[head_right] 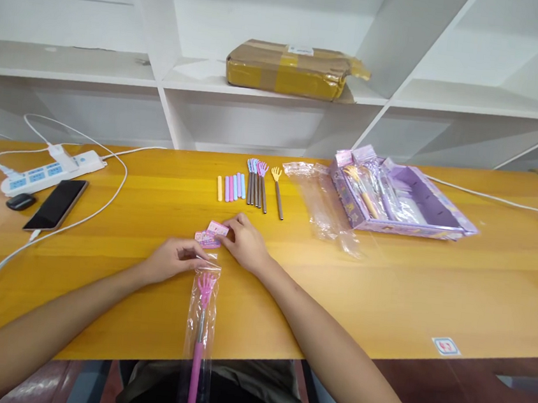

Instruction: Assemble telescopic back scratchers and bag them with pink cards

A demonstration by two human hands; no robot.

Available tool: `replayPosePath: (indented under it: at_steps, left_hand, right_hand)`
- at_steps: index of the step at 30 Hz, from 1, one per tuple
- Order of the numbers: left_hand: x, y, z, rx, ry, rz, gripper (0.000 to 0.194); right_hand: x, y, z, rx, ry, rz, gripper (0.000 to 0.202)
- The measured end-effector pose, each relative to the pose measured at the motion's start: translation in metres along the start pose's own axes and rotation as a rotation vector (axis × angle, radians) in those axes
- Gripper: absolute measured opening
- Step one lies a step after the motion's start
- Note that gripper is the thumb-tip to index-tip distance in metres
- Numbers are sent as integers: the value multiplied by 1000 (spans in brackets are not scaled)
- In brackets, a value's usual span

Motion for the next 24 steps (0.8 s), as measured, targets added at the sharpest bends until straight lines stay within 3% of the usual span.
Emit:
replayPosePath:
  at_steps: [6,10,12,16,20,24]
  left_hand:
    - [-4,-1,-2,-20,36,-14,32]
    - [-2,-2,0,-7,56,1,32]
    - [-1,-3,1,-10,94,-3,33]
    - [0,-5,0,-25,177,-44,36]
    - [3,-6,-4,-32,210,-58,33]
    - [4,-5,-5,-43,177,-61,32]
  right_hand:
    - [3,-5,-1,54,-149,-18,15]
    - [-4,-1,-17,81,-279,-29,22]
    - [-16,5,-30,50,-331,-146,15]
    - [-50,24,-43,-123,-263,-563,11]
    - [-65,37,-31,-288,39,-690,9]
    - [-65,39,-23,-222,209,-800,13]
Point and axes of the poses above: each hand's wrist, its own y-axis away from the middle knuckle, its own z-axis out of the palm, x = y × z, the point moved 3 cm from there along -y, towards the middle knuckle, and after that the axes turned 5 degrees about -z, right-handed, at the moved point
